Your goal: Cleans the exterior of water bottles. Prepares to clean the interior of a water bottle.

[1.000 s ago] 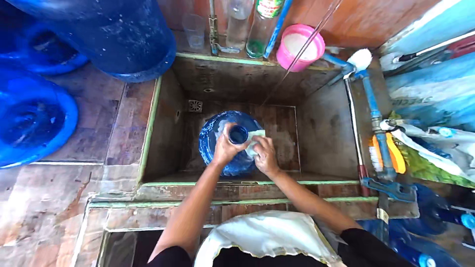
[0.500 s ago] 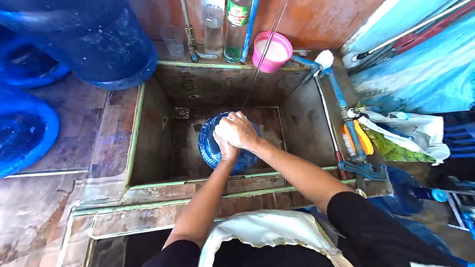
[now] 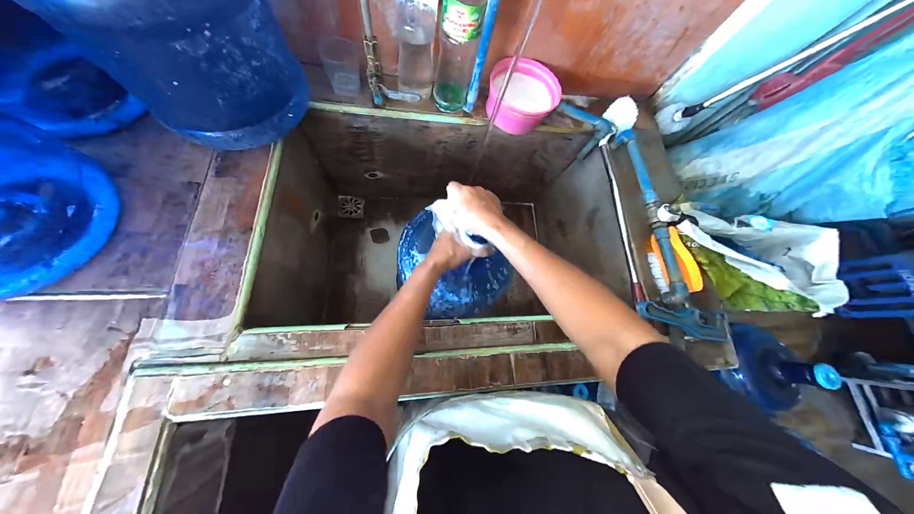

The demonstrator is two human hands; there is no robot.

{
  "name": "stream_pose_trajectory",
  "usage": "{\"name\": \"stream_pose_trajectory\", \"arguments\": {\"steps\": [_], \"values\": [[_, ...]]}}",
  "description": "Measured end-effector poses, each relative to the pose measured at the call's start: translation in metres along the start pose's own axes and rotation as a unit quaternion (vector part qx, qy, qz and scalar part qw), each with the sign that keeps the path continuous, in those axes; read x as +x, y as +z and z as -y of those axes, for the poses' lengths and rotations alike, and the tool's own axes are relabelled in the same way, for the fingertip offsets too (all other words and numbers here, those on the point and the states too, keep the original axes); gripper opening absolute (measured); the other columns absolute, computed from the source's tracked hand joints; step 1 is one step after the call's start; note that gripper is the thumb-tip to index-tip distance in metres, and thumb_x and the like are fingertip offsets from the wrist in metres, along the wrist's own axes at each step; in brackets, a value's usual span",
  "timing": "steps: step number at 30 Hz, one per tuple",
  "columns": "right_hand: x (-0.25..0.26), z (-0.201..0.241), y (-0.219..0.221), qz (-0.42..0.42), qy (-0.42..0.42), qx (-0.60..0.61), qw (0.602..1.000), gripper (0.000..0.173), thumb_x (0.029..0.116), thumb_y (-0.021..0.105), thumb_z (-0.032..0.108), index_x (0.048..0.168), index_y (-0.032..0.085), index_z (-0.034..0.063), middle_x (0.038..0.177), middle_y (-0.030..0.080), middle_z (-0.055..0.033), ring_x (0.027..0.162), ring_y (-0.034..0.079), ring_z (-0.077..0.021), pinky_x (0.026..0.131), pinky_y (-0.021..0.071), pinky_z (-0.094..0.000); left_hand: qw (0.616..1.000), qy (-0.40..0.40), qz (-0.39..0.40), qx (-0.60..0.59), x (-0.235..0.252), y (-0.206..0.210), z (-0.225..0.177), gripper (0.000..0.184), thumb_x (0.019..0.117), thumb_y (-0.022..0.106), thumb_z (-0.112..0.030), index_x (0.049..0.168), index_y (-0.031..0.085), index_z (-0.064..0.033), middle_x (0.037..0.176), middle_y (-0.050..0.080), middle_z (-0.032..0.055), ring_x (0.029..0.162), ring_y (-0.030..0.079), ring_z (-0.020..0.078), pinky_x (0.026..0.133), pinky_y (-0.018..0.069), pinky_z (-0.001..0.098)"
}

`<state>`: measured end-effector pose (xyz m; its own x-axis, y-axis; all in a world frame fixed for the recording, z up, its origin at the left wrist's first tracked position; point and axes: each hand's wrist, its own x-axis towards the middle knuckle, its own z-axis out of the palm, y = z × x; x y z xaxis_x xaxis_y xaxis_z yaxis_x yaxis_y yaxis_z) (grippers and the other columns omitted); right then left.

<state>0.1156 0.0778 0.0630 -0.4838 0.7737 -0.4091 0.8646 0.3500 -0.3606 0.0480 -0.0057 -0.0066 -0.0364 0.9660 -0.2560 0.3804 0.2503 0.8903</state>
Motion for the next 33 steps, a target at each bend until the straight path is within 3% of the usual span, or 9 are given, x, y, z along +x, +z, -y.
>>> {"name": "stream_pose_trajectory", "arguments": {"steps": [4, 9, 14, 16, 19, 21, 24, 29, 33], "values": [[0.032, -0.06, 0.03, -0.09, -0.088, 0.225, 0.966, 0.032, 0.1009, 0.062, 0.017, 0.127, 0.063, -0.0021, 0.117, 0.068, -0.0227, 0.111, 0.065, -0.0337, 0.098, 0.0517, -0.0548, 0.998, 0.02, 0.054, -0.009, 0.017, -0.041, 0.005, 0.074, 0.082, 0.087, -0.019, 0.144, 0.051, -0.0002, 0.136, 0.061, 0.0216, 0.129, 0.058, 0.0298, 0.112, 0.0442, 0.0474], [-0.034, -0.089, 0.135, -0.198, -0.146, 0.153, 0.957, 0.048, 0.1015, 0.05, 0.008, 0.148, 0.051, -0.0018, 0.158, 0.043, -0.0249, 0.152, 0.031, -0.045, 0.124, 0.0235, -0.0598, 0.952, -0.011, -0.284, -0.11, -0.007, 0.009, 0.022, 0.08, 0.0784, 0.089, -0.024, 0.141, 0.047, 0.0039, 0.139, 0.054, 0.0279, 0.128, 0.056, 0.0363, 0.107, 0.0465, 0.0513], [0.04, -0.081, 0.078, -0.095, -0.14, 0.096, 0.981, 0.05, 0.0951, 0.065, 0.005, 0.145, 0.058, 0.003, 0.16, 0.042, -0.0204, 0.153, 0.023, -0.0489, 0.119, 0.0155, -0.0719, 0.982, 0.05, -0.179, -0.026, -0.003, 0.002, 0.016, 0.071, 0.0745, 0.09, -0.016, 0.132, 0.057, 0.01, 0.125, 0.063, 0.0313, 0.121, 0.061, 0.0409, 0.106, 0.0458, 0.0529], [0.081, -0.063, 0.058, -0.074, -0.116, 0.076, 0.988, 0.039, 0.1032, 0.052, 0.014, 0.139, 0.063, 0.0037, 0.162, 0.042, -0.015, 0.155, 0.02, -0.0453, 0.121, 0.0128, -0.0684, 0.992, 0.089, -0.093, 0.002, 0.006, -0.022, 0.028, 0.069, 0.0758, 0.091, -0.019, 0.133, 0.06, 0.0048, 0.127, 0.066, 0.0251, 0.121, 0.063, 0.0358, 0.107, 0.0469, 0.0525], [0.061, -0.054, 0.082, -0.148, -0.149, 0.122, 0.97, 0.036, 0.1036, 0.047, 0.006, 0.135, 0.061, -0.0063, 0.155, 0.049, -0.0209, 0.146, 0.042, -0.0403, 0.121, 0.0311, -0.0571, 0.994, 0.07, -0.078, -0.036, -0.006, -0.071, 0.053, 0.069, 0.0788, 0.088, -0.015, 0.139, 0.056, -0.0012, 0.135, 0.062, 0.0198, 0.126, 0.06, 0.0297, 0.108, 0.0476, 0.0501], [0.022, -0.057, 0.117, -0.211, -0.167, 0.197, 0.943, 0.037, 0.0957, 0.054, -0.004, 0.131, 0.062, -0.0094, 0.144, 0.058, -0.0247, 0.13, 0.06, -0.0381, 0.11, 0.0485, -0.0529, 0.968, 0.029, -0.22, -0.119, -0.017, -0.082, 0.065, 0.069, 0.0803, 0.082, -0.014, 0.142, 0.052, -0.0046, 0.135, 0.062, 0.0152, 0.124, 0.06, 0.0221, 0.107, 0.0489, 0.0439], [0.001, -0.043, 0.137, -0.194, -0.145, 0.266, 0.933, 0.035, 0.0895, 0.06, -0.007, 0.124, 0.066, -0.0112, 0.139, 0.061, -0.0265, 0.123, 0.065, -0.0366, 0.104, 0.0526, -0.0499, 0.902, -0.01, -0.41, -0.138, -0.002, -0.075, 0.064, 0.075, 0.0783, 0.085, -0.027, 0.137, 0.05, 0.0031, 0.126, 0.064, 0.0216, 0.118, 0.063, 0.0248, 0.102, 0.0505, 0.0434], [0.112, -0.055, 0.056, -0.069, -0.045, 0.291, 0.953, 0.044, 0.1041, 0.045, 0.004, 0.148, 0.047, -0.0003, 0.135, 0.061, -0.0277, 0.124, 0.062, -0.0378, 0.105, 0.0488, -0.0567, 0.935, 0.021, -0.325, -0.137, 0.046, -0.096, 0.023, 0.067, 0.0714, 0.086, -0.025, 0.127, 0.057, -0.0013, 0.113, 0.067, 0.0148, 0.107, 0.065, 0.0192, 0.095, 0.0529, 0.0415], [0.154, -0.083, 0.014, -0.067, -0.035, 0.358, 0.931, 0.038, 0.1059, 0.044, 0.008, 0.14, 0.054, -0.0056, 0.135, 0.061, -0.0229, 0.124, 0.059, -0.0227, 0.108, 0.0456, -0.0381, 0.918, 0.154, -0.179, -0.32, 0.055, -0.102, 0.026, 0.054, 0.0729, 0.079, -0.023, 0.119, 0.057, -0.0058, 0.102, 0.072, 0.0001, 0.096, 0.069, 0.0087, 0.087, 0.0592, 0.0291]]}}
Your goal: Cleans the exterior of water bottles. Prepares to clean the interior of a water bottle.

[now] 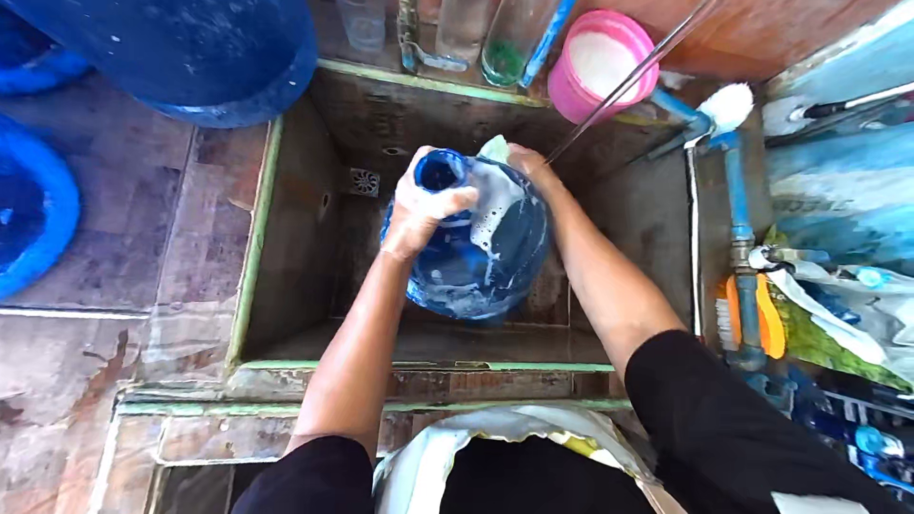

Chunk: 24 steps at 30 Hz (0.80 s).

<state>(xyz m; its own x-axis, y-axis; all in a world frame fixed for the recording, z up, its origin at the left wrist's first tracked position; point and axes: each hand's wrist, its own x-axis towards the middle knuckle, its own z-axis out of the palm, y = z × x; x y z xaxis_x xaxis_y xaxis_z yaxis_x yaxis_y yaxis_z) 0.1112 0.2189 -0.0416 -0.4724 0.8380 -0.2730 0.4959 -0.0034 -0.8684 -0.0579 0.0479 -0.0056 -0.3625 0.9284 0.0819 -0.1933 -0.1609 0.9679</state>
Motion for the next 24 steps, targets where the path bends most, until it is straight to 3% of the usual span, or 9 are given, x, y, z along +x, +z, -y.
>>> {"name": "stream_pose_trajectory", "arguments": {"steps": [3, 7, 10, 12, 15, 17, 20, 22, 24], "values": [[-0.042, -0.015, 0.002, -0.071, -0.102, -0.022, 0.992, 0.038, 0.1025, 0.046, 0.005, 0.136, 0.056, -0.0086, 0.133, 0.063, -0.0233, 0.122, 0.062, -0.0218, 0.107, 0.0485, -0.0378, 0.983, -0.103, -0.136, -0.071, 0.013, -0.032, 0.047, 0.045, 0.0913, 0.064, -0.022, 0.128, 0.052, 0.0013, 0.1, 0.071, 0.0086, 0.091, 0.069, 0.0164, 0.082, 0.0594, 0.0365], [-0.111, -0.048, 0.079, -0.049, -0.27, -0.138, 0.952, 0.028, 0.0869, 0.06, -0.005, 0.113, 0.069, -0.0111, 0.146, 0.053, -0.0301, 0.137, 0.052, -0.0436, 0.114, 0.0443, -0.0535, 0.894, -0.272, -0.355, -0.038, 0.028, -0.063, 0.123, 0.055, 0.0982, 0.066, -0.034, 0.14, 0.051, -0.0021, 0.115, 0.065, 0.0149, 0.099, 0.064, 0.0216, 0.087, 0.0557, 0.0422], [-0.067, -0.031, 0.093, -0.033, -0.244, -0.201, 0.948, 0.031, 0.0932, 0.057, 0.005, 0.118, 0.072, -0.0052, 0.143, 0.06, -0.0234, 0.137, 0.052, -0.0446, 0.115, 0.0387, -0.0598, 0.931, -0.251, -0.259, -0.055, 0.027, -0.069, 0.128, 0.038, 0.0975, 0.058, -0.025, 0.128, 0.054, -0.0032, 0.102, 0.063, 0.009, 0.089, 0.062, 0.0167, 0.079, 0.0551, 0.0379], [-0.011, -0.014, 0.068, 0.016, -0.094, -0.207, 0.974, 0.036, 0.1028, 0.052, 0.012, 0.134, 0.064, -0.0014, 0.137, 0.064, -0.0207, 0.132, 0.058, -0.0356, 0.112, 0.044, -0.0563, 0.963, -0.2, -0.154, -0.091, 0.023, -0.065, 0.124, 0.027, 0.0898, 0.06, -0.018, 0.114, 0.056, -0.0061, 0.093, 0.065, 0.0032, 0.084, 0.064, 0.0124, 0.077, 0.0565, 0.0334], [0.028, -0.079, 0.029, 0.038, 0.085, -0.171, 0.981, 0.041, 0.1087, 0.046, 0.015, 0.143, 0.05, -0.0073, 0.138, 0.057, -0.0329, 0.131, 0.055, -0.0439, 0.112, 0.0401, -0.0592, 0.972, -0.207, -0.042, -0.104, 0.025, -0.081, 0.122, 0.028, 0.0907, 0.057, -0.021, 0.116, 0.058, -0.0086, 0.102, 0.069, 0.001, 0.095, 0.065, 0.0107, 0.086, 0.0562, 0.0312], [-0.032, -0.136, 0.028, -0.01, 0.142, -0.206, 0.968, 0.044, 0.1094, 0.046, 0.018, 0.146, 0.049, -0.0061, 0.137, 0.057, -0.035, 0.129, 0.056, -0.0496, 0.109, 0.0412, -0.0662, 0.956, -0.256, -0.125, -0.066, 0.033, -0.108, 0.134, 0.034, 0.1026, 0.048, -0.03, 0.127, 0.053, -0.0069, 0.105, 0.066, 0.0037, 0.093, 0.064, 0.0123, 0.084, 0.0563, 0.0337], [-0.131, -0.147, 0.054, -0.042, 0.097, -0.185, 0.977, 0.044, 0.1028, 0.052, 0.008, 0.143, 0.051, -0.0093, 0.145, 0.054, -0.0294, 0.137, 0.053, -0.0378, 0.115, 0.0424, -0.0491, 0.873, -0.325, -0.363, -0.013, 0.047, -0.141, 0.173, 0.053, 0.1019, 0.06, -0.039, 0.141, 0.049, -0.0063, 0.11, 0.061, 0.0085, 0.092, 0.061, 0.0151, 0.083, 0.0546, 0.0361], [-0.133, -0.121, 0.078, -0.017, 0.02, -0.165, 0.986, 0.046, 0.0982, 0.058, 0.004, 0.14, 0.051, -0.0142, 0.157, 0.04, -0.0308, 0.148, 0.039, -0.0405, 0.122, 0.0338, -0.0511, 0.869, -0.323, -0.373, -0.034, 0.056, -0.136, 0.185, 0.028, 0.1028, 0.057, -0.032, 0.12, 0.053, -0.0103, 0.087, 0.053, -0.0003, 0.072, 0.054, 0.0082, 0.067, 0.0511, 0.0272], [-0.08, -0.1, 0.085, -0.001, -0.034, -0.154, 0.988, 0.059, 0.0994, 0.054, 0.005, 0.152, 0.033, -0.0128, 0.157, 0.038, -0.0316, 0.145, 0.044, -0.0391, 0.119, 0.0385, -0.0497, 0.903, -0.283, -0.309, -0.099, 0.061, -0.121, 0.186, 0.012, 0.1023, 0.051, -0.025, 0.104, 0.054, -0.0135, 0.076, 0.055, -0.0036, 0.064, 0.055, 0.0067, 0.061, 0.0516, 0.0255]]}}
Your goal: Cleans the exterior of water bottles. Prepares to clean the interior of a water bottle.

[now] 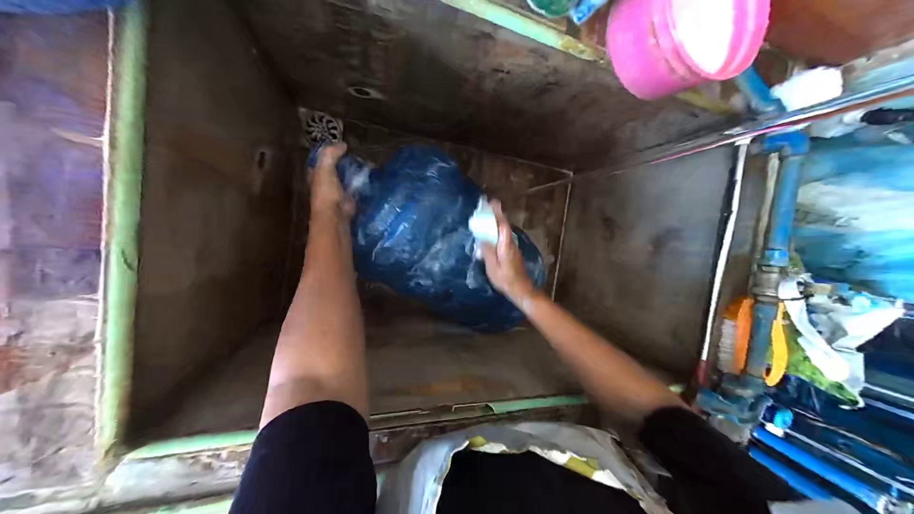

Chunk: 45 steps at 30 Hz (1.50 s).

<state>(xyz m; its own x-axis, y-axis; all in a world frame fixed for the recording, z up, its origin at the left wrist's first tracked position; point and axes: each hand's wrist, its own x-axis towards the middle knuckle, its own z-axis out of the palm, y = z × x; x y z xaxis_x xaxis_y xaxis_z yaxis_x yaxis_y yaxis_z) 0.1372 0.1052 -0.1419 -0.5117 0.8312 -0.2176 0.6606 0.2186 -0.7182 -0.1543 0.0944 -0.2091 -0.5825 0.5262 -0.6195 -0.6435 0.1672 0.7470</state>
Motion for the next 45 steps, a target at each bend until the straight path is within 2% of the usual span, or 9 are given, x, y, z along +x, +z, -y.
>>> {"name": "stream_pose_trajectory", "arguments": {"steps": [4, 7, 10, 15, 21, 28, 34, 39, 45], "values": [[0.111, -0.02, -0.029, 0.053, 0.169, 0.039, 0.983, 0.05, 0.1122, 0.036, 0.018, 0.155, 0.032, -0.0071, 0.152, 0.047, -0.0289, 0.142, 0.047, -0.0329, 0.12, 0.0352, -0.0424, 0.979, 0.021, 0.202, -0.019, -0.017, 0.012, -0.007, 0.018, 0.0979, 0.043, -0.02, 0.111, 0.053, -0.0119, 0.095, 0.068, 0.0008, 0.089, 0.067, 0.0121, 0.082, 0.0571, 0.0307], [0.069, -0.064, -0.027, 0.006, 0.238, -0.084, 0.968, 0.045, 0.1093, 0.046, 0.022, 0.142, 0.052, -0.0091, 0.144, 0.05, -0.0353, 0.137, 0.047, -0.0486, 0.113, 0.0377, -0.0627, 0.996, -0.024, 0.087, -0.002, 0.005, 0.008, -0.006, 0.024, 0.1045, 0.048, -0.028, 0.122, 0.051, -0.0115, 0.096, 0.064, 0.0027, 0.086, 0.065, 0.0127, 0.078, 0.0571, 0.0308], [0.004, -0.035, -0.022, 0.0, 0.167, -0.176, 0.97, 0.043, 0.0999, 0.061, 0.016, 0.135, 0.057, -0.0077, 0.138, 0.055, -0.0329, 0.126, 0.057, -0.0485, 0.103, 0.0476, -0.0633, 0.992, -0.064, -0.082, 0.076, 0.026, 0.005, -0.002, 0.059, 0.0999, 0.063, -0.039, 0.146, 0.046, -0.0072, 0.122, 0.06, 0.0115, 0.103, 0.061, 0.0181, 0.089, 0.0535, 0.037], [0.029, 0.065, -0.014, -0.111, -0.092, -0.149, 0.978, 0.034, 0.0811, 0.073, 0.006, 0.111, 0.07, -0.0085, 0.114, 0.065, -0.0316, 0.096, 0.069, -0.0446, 0.074, 0.0578, -0.056, 0.995, 0.022, 0.09, 0.046, -0.012, 0.05, -0.005, 0.034, 0.0996, 0.057, -0.024, 0.128, 0.052, -0.0055, 0.094, 0.062, 0.0029, 0.08, 0.062, 0.0109, 0.072, 0.0555, 0.0306], [0.145, 0.029, -0.091, 0.028, 0.121, -0.04, 0.991, 0.033, 0.1016, 0.055, 0.009, 0.131, 0.061, -0.0047, 0.131, 0.06, -0.0305, 0.122, 0.059, -0.0403, 0.104, 0.0459, -0.0579, 0.949, 0.049, 0.305, 0.063, -0.075, 0.072, -0.015, 0.041, 0.0839, 0.064, -0.016, 0.122, 0.055, -0.0039, 0.102, 0.069, 0.0034, 0.093, 0.066, 0.0116, 0.084, 0.0572, 0.0319], [0.04, 0.039, -0.026, -0.102, -0.203, -0.005, 0.974, 0.033, 0.0904, 0.053, -0.009, 0.118, 0.07, -0.0098, 0.138, 0.062, -0.0274, 0.137, 0.054, -0.0423, 0.116, 0.0425, -0.0511, 0.998, 0.0, -0.008, 0.061, -0.035, 0.053, 0.0, 0.053, 0.0931, 0.069, -0.03, 0.136, 0.054, -0.0031, 0.117, 0.064, 0.0151, 0.103, 0.063, 0.0226, 0.088, 0.0548, 0.0429], [0.065, -0.022, -0.047, -0.018, 0.155, -0.025, 0.988, 0.037, 0.1088, 0.045, 0.014, 0.139, 0.058, -0.0028, 0.131, 0.063, -0.0291, 0.125, 0.06, -0.0416, 0.108, 0.0445, -0.0591, 0.996, 0.037, 0.075, 0.031, -0.033, 0.035, -0.005, 0.038, 0.0966, 0.06, -0.025, 0.128, 0.054, -0.0048, 0.098, 0.066, 0.0069, 0.085, 0.065, 0.0151, 0.077, 0.0569, 0.0348], [-0.081, -0.037, 0.0, -0.043, -0.03, -0.04, 0.998, 0.034, 0.0911, 0.054, -0.006, 0.12, 0.071, -0.0084, 0.143, 0.057, -0.029, 0.14, 0.048, -0.0476, 0.117, 0.04, -0.055, 0.99, -0.01, -0.103, 0.091, 0.012, -0.008, 0.006, 0.035, 0.1029, 0.056, -0.034, 0.126, 0.056, -0.0074, 0.095, 0.057, 0.0016, 0.079, 0.056, 0.0094, 0.073, 0.051, 0.0303], [0.081, -0.014, -0.029, -0.027, 0.075, 0.012, 0.997, 0.041, 0.1035, 0.045, 0.0, 0.143, 0.049, -0.0106, 0.141, 0.057, -0.0298, 0.133, 0.056, -0.0351, 0.115, 0.0417, -0.0459, 0.981, 0.049, 0.185, -0.005, -0.008, 0.01, -0.007, 0.02, 0.0951, 0.05, -0.021, 0.111, 0.054, -0.0102, 0.095, 0.069, 0.0017, 0.089, 0.067, 0.0135, 0.082, 0.0571, 0.0314]]}}
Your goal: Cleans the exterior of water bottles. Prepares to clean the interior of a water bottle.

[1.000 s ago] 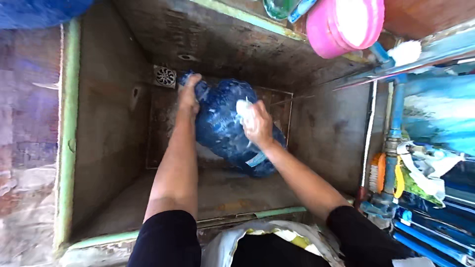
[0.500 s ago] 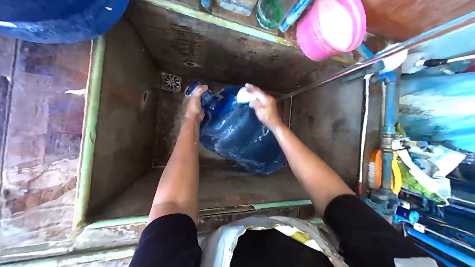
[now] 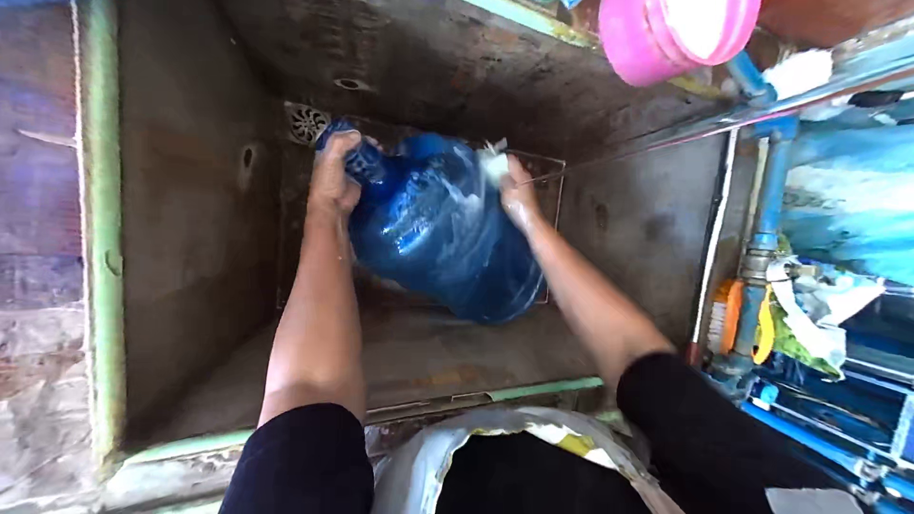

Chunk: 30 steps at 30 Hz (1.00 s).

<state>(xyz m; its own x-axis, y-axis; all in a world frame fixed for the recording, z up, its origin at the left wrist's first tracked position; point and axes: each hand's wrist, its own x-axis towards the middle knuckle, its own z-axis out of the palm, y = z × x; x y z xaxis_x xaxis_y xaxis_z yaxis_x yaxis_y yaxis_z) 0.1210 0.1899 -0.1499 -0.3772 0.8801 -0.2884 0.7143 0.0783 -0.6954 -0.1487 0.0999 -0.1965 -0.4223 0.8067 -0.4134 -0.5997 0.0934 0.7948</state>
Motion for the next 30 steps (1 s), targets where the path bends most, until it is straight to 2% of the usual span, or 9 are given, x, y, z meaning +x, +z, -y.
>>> {"name": "stream_pose_trajectory", "arguments": {"steps": [2, 6, 8, 13, 16, 19, 22, 26, 30], "values": [[0.014, -0.013, -0.006, 0.015, 0.071, 0.006, 0.997, 0.04, 0.107, 0.045, 0.007, 0.145, 0.051, -0.0058, 0.14, 0.059, -0.0274, 0.132, 0.057, -0.0332, 0.114, 0.0418, -0.0473, 0.998, -0.008, 0.062, 0.012, -0.003, -0.002, -0.003, 0.026, 0.0945, 0.051, -0.03, 0.113, 0.054, -0.0129, 0.1, 0.07, -0.0003, 0.095, 0.068, 0.0116, 0.085, 0.0573, 0.0294], [-0.112, -0.025, 0.016, 0.049, -0.12, -0.033, 0.991, 0.038, 0.0951, 0.054, -0.004, 0.132, 0.063, -0.0076, 0.145, 0.059, -0.0219, 0.138, 0.053, -0.0355, 0.114, 0.0453, -0.0511, 0.949, -0.142, -0.247, 0.135, 0.014, -0.025, 0.006, 0.064, 0.0986, 0.065, -0.04, 0.148, 0.045, -0.0038, 0.133, 0.059, 0.016, 0.115, 0.059, 0.0231, 0.097, 0.0512, 0.0432], [-0.125, -0.047, 0.022, 0.047, -0.179, -0.033, 0.982, 0.031, 0.0916, 0.055, -0.006, 0.118, 0.072, -0.0054, 0.145, 0.06, -0.0196, 0.142, 0.05, -0.0377, 0.116, 0.0429, -0.0526, 0.938, -0.145, -0.283, 0.135, 0.014, -0.032, 0.009, 0.061, 0.0964, 0.065, -0.033, 0.146, 0.045, -0.0039, 0.131, 0.058, 0.0146, 0.113, 0.06, 0.0212, 0.094, 0.052, 0.0422], [-0.025, -0.067, -0.008, 0.077, 0.179, -0.084, 0.977, 0.047, 0.1093, 0.041, 0.011, 0.155, 0.039, -0.0018, 0.148, 0.05, -0.0305, 0.137, 0.051, -0.0423, 0.116, 0.0381, -0.0569, 0.972, -0.097, -0.202, 0.066, 0.004, -0.023, 0.012, 0.044, 0.096, 0.06, -0.028, 0.135, 0.052, -0.0088, 0.114, 0.063, 0.0068, 0.1, 0.063, 0.0152, 0.085, 0.0554, 0.0371], [-0.087, -0.068, -0.021, 0.071, 0.085, -0.079, 0.991, 0.045, 0.1043, 0.047, 0.002, 0.15, 0.048, -0.0002, 0.147, 0.055, -0.0246, 0.135, 0.055, -0.038, 0.112, 0.0446, -0.0549, 0.975, -0.089, -0.19, 0.072, 0.016, -0.042, 0.009, 0.043, 0.1014, 0.053, -0.038, 0.136, 0.052, -0.0127, 0.117, 0.064, 0.0042, 0.104, 0.063, 0.0144, 0.088, 0.0552, 0.0365], [-0.163, -0.083, -0.029, 0.102, -0.019, -0.035, 0.994, 0.025, 0.0929, 0.051, -0.007, 0.109, 0.07, -0.0102, 0.147, 0.055, -0.0263, 0.146, 0.043, -0.0393, 0.119, 0.0384, -0.0487, 0.948, -0.14, -0.271, 0.088, 0.026, -0.062, 0.015, 0.061, 0.101, 0.055, -0.051, 0.148, 0.046, -0.0127, 0.136, 0.059, 0.0085, 0.121, 0.06, 0.0186, 0.098, 0.0527, 0.0434], [-0.105, -0.092, -0.037, 0.103, 0.093, 0.005, 0.99, 0.027, 0.0968, 0.049, -0.01, 0.12, 0.062, -0.0134, 0.145, 0.056, -0.0244, 0.135, 0.055, -0.0295, 0.112, 0.0458, -0.0435, 0.961, -0.112, -0.245, 0.064, 0.044, -0.053, 0.019, 0.048, 0.0953, 0.061, -0.039, 0.135, 0.053, -0.0138, 0.118, 0.063, 0.0061, 0.104, 0.064, 0.0177, 0.086, 0.0564, 0.0418], [-0.052, -0.113, -0.027, 0.072, 0.244, -0.017, 0.967, 0.043, 0.1012, 0.048, 0.001, 0.144, 0.052, 0.001, 0.135, 0.06, -0.0274, 0.121, 0.06, -0.0388, 0.102, 0.0486, -0.0588, 0.994, -0.059, -0.094, 0.005, 0.038, -0.041, 0.017, 0.02, 0.1026, 0.045, -0.031, 0.113, 0.053, -0.0153, 0.094, 0.067, 0.0012, 0.088, 0.067, 0.0155, 0.08, 0.0581, 0.0355], [-0.141, -0.088, -0.033, 0.081, 0.025, -0.031, 0.996, 0.022, 0.0916, 0.051, -0.007, 0.103, 0.069, -0.0134, 0.138, 0.062, -0.027, 0.131, 0.06, -0.0317, 0.109, 0.0497, -0.0422, 0.982, -0.109, -0.145, 0.057, 0.036, -0.077, 0.012, 0.038, 0.1089, 0.039, -0.044, 0.135, 0.048, -0.0176, 0.115, 0.062, -0.0003, 0.103, 0.063, 0.0107, 0.089, 0.0542, 0.0318]]}}
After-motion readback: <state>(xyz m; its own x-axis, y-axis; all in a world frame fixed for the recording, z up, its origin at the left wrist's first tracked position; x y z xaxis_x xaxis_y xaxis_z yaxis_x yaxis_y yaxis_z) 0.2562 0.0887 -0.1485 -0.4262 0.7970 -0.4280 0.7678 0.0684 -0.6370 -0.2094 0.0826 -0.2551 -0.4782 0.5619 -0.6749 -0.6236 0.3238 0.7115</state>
